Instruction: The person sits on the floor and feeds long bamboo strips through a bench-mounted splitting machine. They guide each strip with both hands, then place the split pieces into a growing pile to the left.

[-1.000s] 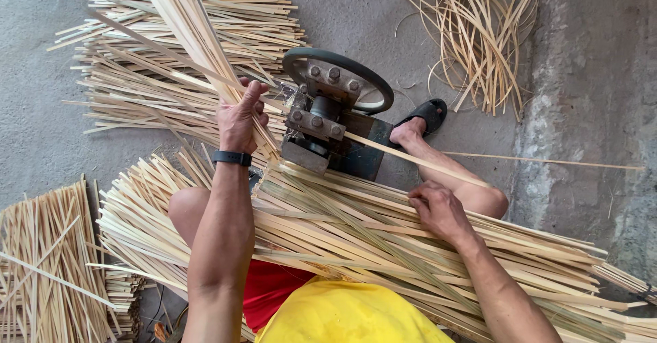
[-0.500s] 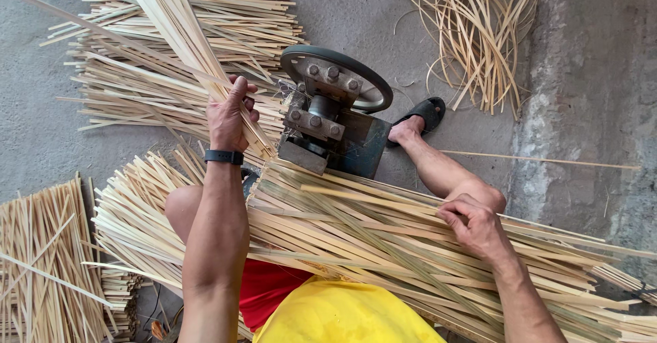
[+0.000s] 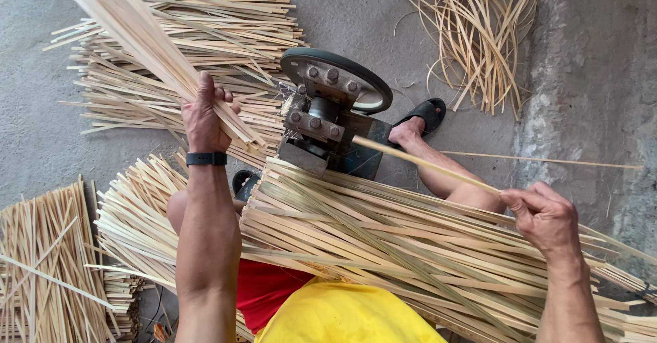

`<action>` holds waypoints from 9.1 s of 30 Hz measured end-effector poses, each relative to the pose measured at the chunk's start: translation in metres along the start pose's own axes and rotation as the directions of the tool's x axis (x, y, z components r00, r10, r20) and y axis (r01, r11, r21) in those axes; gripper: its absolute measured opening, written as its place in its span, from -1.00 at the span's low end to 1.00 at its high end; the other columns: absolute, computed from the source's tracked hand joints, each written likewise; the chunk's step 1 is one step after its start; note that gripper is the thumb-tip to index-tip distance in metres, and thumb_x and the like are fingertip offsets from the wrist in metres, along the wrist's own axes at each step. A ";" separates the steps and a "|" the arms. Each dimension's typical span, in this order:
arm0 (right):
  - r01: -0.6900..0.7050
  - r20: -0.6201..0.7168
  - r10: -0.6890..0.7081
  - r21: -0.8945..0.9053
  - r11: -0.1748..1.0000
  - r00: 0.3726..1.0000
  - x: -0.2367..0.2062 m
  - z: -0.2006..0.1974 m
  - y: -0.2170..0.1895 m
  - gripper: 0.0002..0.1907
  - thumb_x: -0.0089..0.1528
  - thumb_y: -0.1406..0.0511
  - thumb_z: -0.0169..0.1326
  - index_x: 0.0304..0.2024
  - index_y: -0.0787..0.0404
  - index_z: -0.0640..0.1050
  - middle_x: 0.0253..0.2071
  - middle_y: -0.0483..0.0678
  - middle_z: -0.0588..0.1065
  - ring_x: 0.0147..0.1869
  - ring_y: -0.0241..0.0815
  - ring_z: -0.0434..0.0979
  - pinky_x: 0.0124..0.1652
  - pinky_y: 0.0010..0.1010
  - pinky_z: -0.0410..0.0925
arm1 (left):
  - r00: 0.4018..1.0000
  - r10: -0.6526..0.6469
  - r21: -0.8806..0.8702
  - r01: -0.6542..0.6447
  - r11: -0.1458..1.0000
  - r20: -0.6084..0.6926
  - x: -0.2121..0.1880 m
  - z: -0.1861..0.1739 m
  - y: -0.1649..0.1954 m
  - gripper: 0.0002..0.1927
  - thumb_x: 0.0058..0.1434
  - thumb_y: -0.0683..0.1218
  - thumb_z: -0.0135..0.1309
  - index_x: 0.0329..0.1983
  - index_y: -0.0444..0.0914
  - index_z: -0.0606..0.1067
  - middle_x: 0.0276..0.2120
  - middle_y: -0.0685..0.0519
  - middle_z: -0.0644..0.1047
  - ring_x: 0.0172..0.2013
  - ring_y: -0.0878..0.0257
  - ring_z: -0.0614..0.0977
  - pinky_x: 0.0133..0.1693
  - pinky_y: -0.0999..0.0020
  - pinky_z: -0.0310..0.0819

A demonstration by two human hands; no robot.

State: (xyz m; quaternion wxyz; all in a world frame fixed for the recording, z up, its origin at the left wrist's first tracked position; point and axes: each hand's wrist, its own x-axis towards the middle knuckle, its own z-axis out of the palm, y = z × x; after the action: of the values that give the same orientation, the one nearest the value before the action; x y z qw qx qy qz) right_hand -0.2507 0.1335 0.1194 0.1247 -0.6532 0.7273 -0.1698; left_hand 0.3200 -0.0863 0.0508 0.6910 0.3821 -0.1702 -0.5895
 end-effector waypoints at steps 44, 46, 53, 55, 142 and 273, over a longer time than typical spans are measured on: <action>0.171 0.206 -0.143 -0.127 0.977 0.968 0.015 0.043 -0.004 -0.55 0.15 0.14 0.26 0.03 0.19 0.65 -0.15 0.07 0.61 -0.12 0.01 0.62 -0.06 -0.21 0.47 | 0.999 -0.035 0.017 0.035 0.999 0.008 -0.006 0.015 -0.014 -0.77 0.36 -0.07 0.19 -0.16 -0.25 0.38 -0.46 0.05 0.51 -0.43 0.27 0.63 -0.35 0.22 0.80; 0.307 0.172 -0.288 -0.101 0.946 0.942 0.019 0.066 -0.014 -0.58 0.14 0.11 0.23 -0.02 0.16 0.65 -0.11 0.07 0.63 -0.09 0.02 0.63 -0.04 -0.16 0.44 | 0.999 -0.040 0.042 0.040 0.998 0.013 -0.009 0.019 -0.018 -0.75 0.37 -0.06 0.21 -0.17 -0.27 0.39 -0.46 0.05 0.50 -0.45 0.26 0.62 -0.46 0.29 0.68; 0.130 0.309 -0.159 0.113 0.985 0.938 0.012 0.080 -0.035 -0.79 0.10 0.22 0.32 -0.28 0.19 0.70 -0.26 -0.05 0.66 -0.16 -0.13 0.66 -0.12 -0.32 0.47 | 0.996 -0.077 0.134 0.070 0.988 0.045 -0.026 0.012 -0.016 -0.70 0.33 -0.04 0.26 -0.05 -0.26 0.42 -0.37 -0.01 0.54 -0.54 0.33 0.49 -0.57 0.46 0.43; 0.194 0.207 -0.238 0.212 0.958 0.949 0.010 0.068 -0.032 -0.81 0.05 0.24 0.36 -0.35 0.19 0.70 -0.32 -0.09 0.66 -0.22 -0.18 0.68 -0.15 -0.36 0.48 | 0.996 -0.085 0.166 0.079 0.983 0.033 -0.030 0.010 -0.015 -0.64 0.29 -0.04 0.29 0.01 -0.25 0.42 -0.34 -0.02 0.56 -0.54 0.35 0.48 -0.57 0.47 0.42; 0.094 -0.175 -0.052 0.239 0.966 0.983 0.013 0.027 -0.004 -0.83 0.22 0.38 0.32 -0.12 0.15 0.70 -0.16 -0.08 0.63 -0.11 -0.27 0.62 -0.10 -0.44 0.49 | 0.991 -0.073 0.214 0.048 0.976 0.111 -0.008 0.028 -0.019 -0.64 0.30 -0.14 0.27 0.05 -0.27 0.39 -0.30 -0.05 0.62 -0.44 0.34 0.59 -0.52 0.50 0.54; 0.181 0.080 -0.182 0.015 0.983 0.980 0.004 0.050 0.011 -0.60 0.36 0.07 -0.02 0.12 0.04 0.65 -0.34 -0.05 0.58 -0.30 -0.12 0.59 -0.25 -0.23 0.55 | 0.990 -0.077 0.186 0.054 0.981 0.120 -0.013 0.023 -0.004 -0.75 0.31 -0.14 0.22 -0.06 -0.31 0.44 -0.35 -0.07 0.63 -0.48 0.33 0.60 -0.54 0.48 0.60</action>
State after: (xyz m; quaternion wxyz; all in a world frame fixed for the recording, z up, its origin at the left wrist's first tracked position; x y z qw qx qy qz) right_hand -0.2413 0.1266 0.0696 0.1404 -0.7227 0.6584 -0.1566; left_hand 0.2988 -0.0814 0.0658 0.6213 0.4111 -0.2542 -0.6167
